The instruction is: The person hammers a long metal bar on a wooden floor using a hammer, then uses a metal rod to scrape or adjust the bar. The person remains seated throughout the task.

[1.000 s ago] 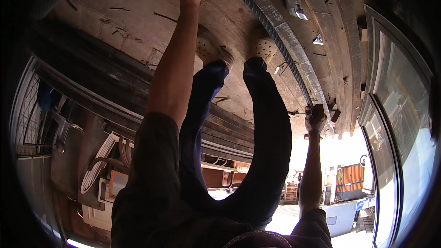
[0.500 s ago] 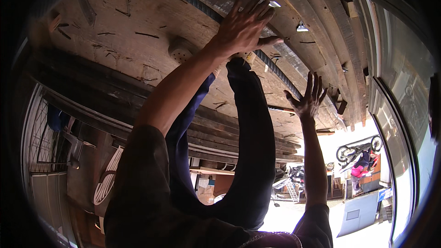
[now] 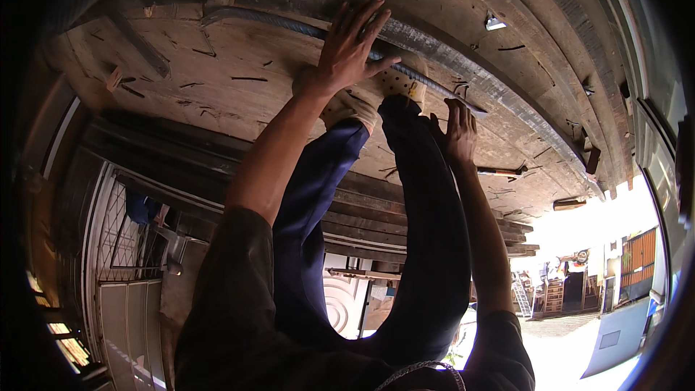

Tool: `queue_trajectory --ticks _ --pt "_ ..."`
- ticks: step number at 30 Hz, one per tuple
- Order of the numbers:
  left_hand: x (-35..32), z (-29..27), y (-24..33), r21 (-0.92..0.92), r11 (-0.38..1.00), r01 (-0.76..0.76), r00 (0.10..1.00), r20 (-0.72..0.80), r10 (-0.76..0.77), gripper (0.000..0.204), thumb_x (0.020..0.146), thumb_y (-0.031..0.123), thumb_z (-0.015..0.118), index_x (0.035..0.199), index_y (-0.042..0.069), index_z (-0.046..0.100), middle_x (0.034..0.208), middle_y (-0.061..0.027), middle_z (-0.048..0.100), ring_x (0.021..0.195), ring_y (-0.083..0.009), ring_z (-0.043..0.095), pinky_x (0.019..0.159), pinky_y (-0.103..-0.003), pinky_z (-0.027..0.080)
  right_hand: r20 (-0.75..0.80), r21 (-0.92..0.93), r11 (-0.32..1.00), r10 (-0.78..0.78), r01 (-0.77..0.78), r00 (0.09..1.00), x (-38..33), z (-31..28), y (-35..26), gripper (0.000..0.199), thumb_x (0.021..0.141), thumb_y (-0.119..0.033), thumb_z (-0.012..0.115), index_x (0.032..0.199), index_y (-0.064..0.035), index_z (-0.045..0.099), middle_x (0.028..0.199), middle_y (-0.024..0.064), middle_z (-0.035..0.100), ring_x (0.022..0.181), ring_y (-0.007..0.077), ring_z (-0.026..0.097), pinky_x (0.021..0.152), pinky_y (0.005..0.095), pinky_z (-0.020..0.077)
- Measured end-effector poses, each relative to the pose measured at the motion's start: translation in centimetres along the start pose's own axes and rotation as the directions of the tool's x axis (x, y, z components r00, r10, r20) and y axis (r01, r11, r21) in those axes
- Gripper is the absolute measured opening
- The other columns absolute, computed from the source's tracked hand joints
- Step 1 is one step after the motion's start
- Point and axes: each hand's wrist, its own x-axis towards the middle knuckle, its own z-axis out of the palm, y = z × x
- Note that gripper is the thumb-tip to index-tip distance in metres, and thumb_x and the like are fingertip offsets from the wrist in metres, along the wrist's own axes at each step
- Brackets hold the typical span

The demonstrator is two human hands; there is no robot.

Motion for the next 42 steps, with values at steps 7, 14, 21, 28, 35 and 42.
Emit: queue_trajectory --ticks 7,14,21,28,35,42 --pt "-5.2 -5.1 -4.8 -0.391 0.749 0.535 0.559 -0.501 -0.661 0.057 0.081 0.007 0.070 0.128 -0.003 0.039 0.122 -0.0190 0.045 0.114 -0.0284 0.047 0.093 -0.041 0.042 -0.017 -0.038 0.930 0.365 -0.365 0.931 2.7 6.0 1.5 0.056 0.077 -0.024 0.070 0.125 -0.0084 0.045 0.129 0.0142 0.049 0.124 0.0338 0.044 0.103 0.0484 0.0344" --pt "-4.2 -9.8 -13.3 -0.527 0.657 0.539 0.558 -0.361 -0.747 0.071 0.075 0.011 0.080 0.131 -0.002 0.039 0.124 -0.0163 0.047 0.104 -0.0244 0.050 0.081 -0.037 0.051 0.264 0.041 0.962 0.252 -0.271 0.931 4.0 2.3 1.7 0.023 0.084 -0.031 0.061 0.089 -0.0081 0.059 0.085 0.0220 0.065 0.081 0.0433 0.062 0.066 0.0514 0.0491" --pt "-3.0 -11.4 -14.9 -0.417 0.725 0.548 0.612 -0.391 -0.687 0.083 0.068 0.036 0.085 0.132 0.001 0.044 0.123 -0.0177 0.052 0.100 -0.0300 0.057 0.083 -0.040 0.052 0.297 -0.068 0.930 0.364 -0.361 0.882 -2.5 -4.7 -6.8 0.032 0.090 -0.037 0.053 0.087 -0.0060 0.059 0.073 0.0225 0.064 0.075 0.0416 0.065 0.063 0.0515 0.0496" --pt "1.7 -13.4 -15.0 -0.273 0.747 0.606 0.584 -0.485 -0.651 0.077 0.072 0.043 0.078 0.127 -0.002 0.049 0.114 -0.0266 0.057 0.105 -0.0425 0.056 0.091 -0.046 0.048 0.264 0.079 0.909 0.376 -0.408 0.888 -4.0 -5.8 -10.8 0.045 0.091 -0.042 0.058 0.077 0.0009 0.053 0.060 0.0154 0.053 0.056 0.0224 0.051 0.052 0.0412 0.0399" --pt "4.4 -10.4 -28.3 0.161 0.779 0.606 0.786 -0.272 -0.555 0.072 0.074 0.040 0.076 0.128 0.003 0.046 0.119 -0.0245 0.055 0.110 -0.0408 0.054 0.093 -0.045 0.047 0.329 0.284 0.863 0.323 -0.419 0.888 -4.0 -5.8 -10.8 0.057 0.094 -0.053 0.045 0.073 0.0004 0.050 0.058 0.0109 0.046 0.058 0.0158 0.044 0.051 0.0386 0.0361" --pt "8.2 -9.3 -26.0 0.076 0.701 0.709 0.703 -0.145 -0.696 0.075 0.070 0.036 0.082 0.126 0.002 0.044 0.109 -0.0258 0.059 0.101 -0.0423 0.059 0.088 -0.047 0.049 0.245 0.285 0.854 0.373 -0.434 0.895 -2.9 -8.6 -9.8 0.060 0.098 -0.051 0.035 0.072 0.0019 0.049 0.054 0.0156 0.041 0.051 0.0217 0.040 0.048 0.0435 0.0299"
